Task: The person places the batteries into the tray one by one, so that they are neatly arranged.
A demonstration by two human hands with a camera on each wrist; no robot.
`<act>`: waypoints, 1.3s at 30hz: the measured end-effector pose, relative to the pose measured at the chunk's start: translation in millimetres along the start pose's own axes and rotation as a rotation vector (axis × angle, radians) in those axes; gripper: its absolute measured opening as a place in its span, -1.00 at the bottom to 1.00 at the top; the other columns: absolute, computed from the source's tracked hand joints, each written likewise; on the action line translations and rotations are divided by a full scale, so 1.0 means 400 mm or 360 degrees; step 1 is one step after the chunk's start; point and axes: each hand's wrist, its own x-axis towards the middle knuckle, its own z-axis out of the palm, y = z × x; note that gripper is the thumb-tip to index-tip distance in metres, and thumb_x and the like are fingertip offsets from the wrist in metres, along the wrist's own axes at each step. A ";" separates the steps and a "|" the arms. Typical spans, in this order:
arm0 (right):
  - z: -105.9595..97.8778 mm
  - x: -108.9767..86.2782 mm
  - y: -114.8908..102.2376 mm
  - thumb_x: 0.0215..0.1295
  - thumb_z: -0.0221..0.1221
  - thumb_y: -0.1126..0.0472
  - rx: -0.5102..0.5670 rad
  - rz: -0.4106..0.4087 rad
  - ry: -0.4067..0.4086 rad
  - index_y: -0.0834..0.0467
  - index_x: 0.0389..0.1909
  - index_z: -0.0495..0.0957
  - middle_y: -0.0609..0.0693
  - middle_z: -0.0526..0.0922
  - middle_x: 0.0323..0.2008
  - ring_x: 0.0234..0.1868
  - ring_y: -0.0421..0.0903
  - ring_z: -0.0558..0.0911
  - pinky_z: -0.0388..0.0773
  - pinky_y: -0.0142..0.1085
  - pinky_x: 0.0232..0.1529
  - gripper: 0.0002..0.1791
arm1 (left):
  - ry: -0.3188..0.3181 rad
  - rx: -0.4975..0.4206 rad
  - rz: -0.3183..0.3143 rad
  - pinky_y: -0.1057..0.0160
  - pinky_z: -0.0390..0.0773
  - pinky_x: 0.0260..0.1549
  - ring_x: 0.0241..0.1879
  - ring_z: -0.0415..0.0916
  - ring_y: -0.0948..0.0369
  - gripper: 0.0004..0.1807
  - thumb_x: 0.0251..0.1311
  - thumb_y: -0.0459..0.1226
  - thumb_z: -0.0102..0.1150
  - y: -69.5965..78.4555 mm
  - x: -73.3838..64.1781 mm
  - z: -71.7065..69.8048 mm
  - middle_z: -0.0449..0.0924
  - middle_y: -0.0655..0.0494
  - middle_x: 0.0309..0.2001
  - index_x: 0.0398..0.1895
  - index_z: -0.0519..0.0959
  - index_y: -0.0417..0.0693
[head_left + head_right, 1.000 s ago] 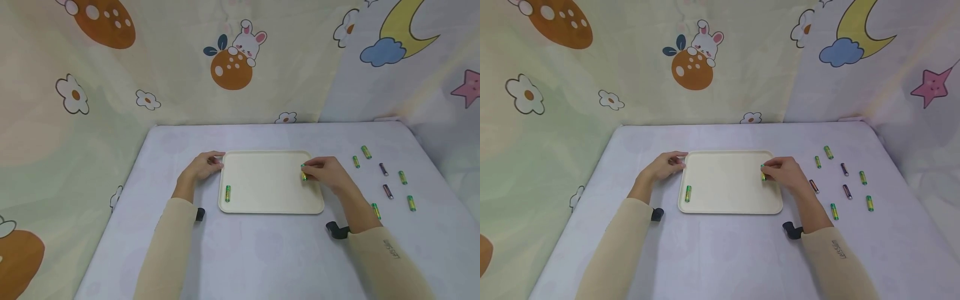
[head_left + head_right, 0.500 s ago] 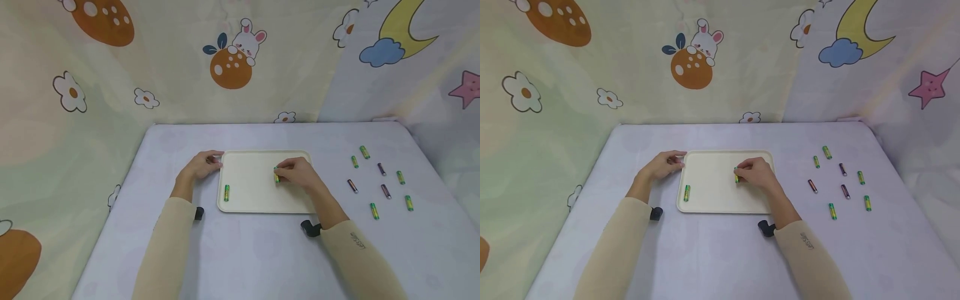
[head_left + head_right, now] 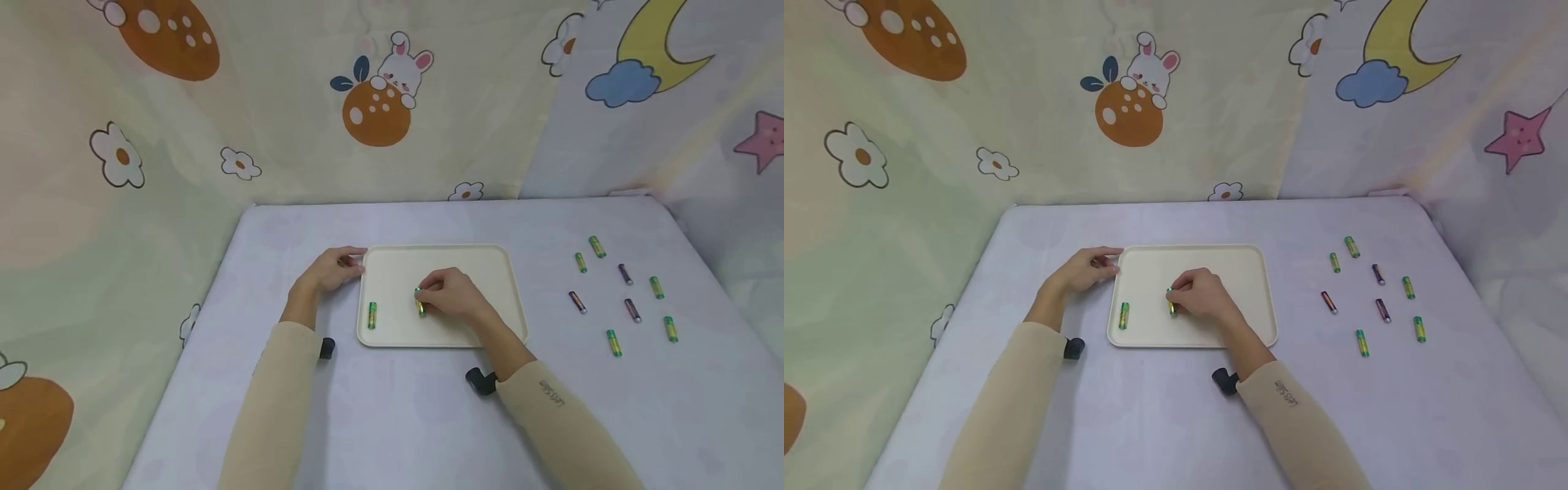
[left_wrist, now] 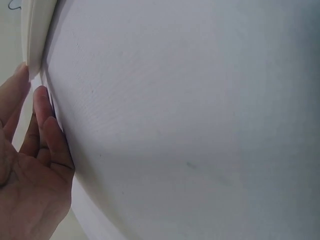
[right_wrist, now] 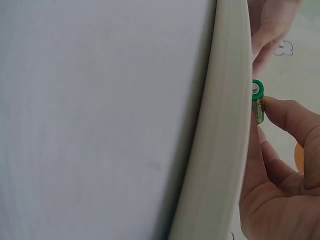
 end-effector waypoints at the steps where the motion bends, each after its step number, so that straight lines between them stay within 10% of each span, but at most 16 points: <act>1: 0.008 0.001 -0.004 0.27 0.34 0.16 -0.0003 0.0004 -0.0007 0.20 -0.16 0.69 0.01 0.76 -0.34 -0.38 -0.14 0.76 0.59 -0.30 -0.16 -0.79 | 0.0001 -0.0001 -0.0005 0.14 0.41 0.01 0.01 0.41 0.08 -0.46 0.40 -0.16 0.28 -0.002 0.001 0.000 0.51 0.04 0.07 0.42 0.49 0.21; 22: 0.131 0.016 -0.076 0.26 0.40 0.09 -0.0206 0.0014 -0.0116 0.14 -0.30 0.66 -0.04 0.73 -0.46 -0.44 -0.18 0.71 0.50 -0.34 -0.27 -0.80 | 0.0009 -0.0002 0.0016 0.16 0.43 -0.10 -0.08 0.43 0.09 -0.47 0.39 -0.14 0.29 -0.002 -0.005 0.001 0.55 0.04 0.03 0.42 0.50 0.22; 39: 0.111 0.002 -0.078 0.37 0.32 0.00 -0.0312 -0.0022 -0.0121 0.10 -0.16 0.64 -0.04 0.68 -0.38 -0.36 -0.16 0.67 0.49 -0.30 -0.21 -0.74 | 0.0023 0.0033 -0.0030 0.10 0.42 0.00 -0.02 0.42 0.08 -0.47 0.40 -0.13 0.28 0.001 -0.004 0.003 0.54 0.06 0.05 0.42 0.49 0.26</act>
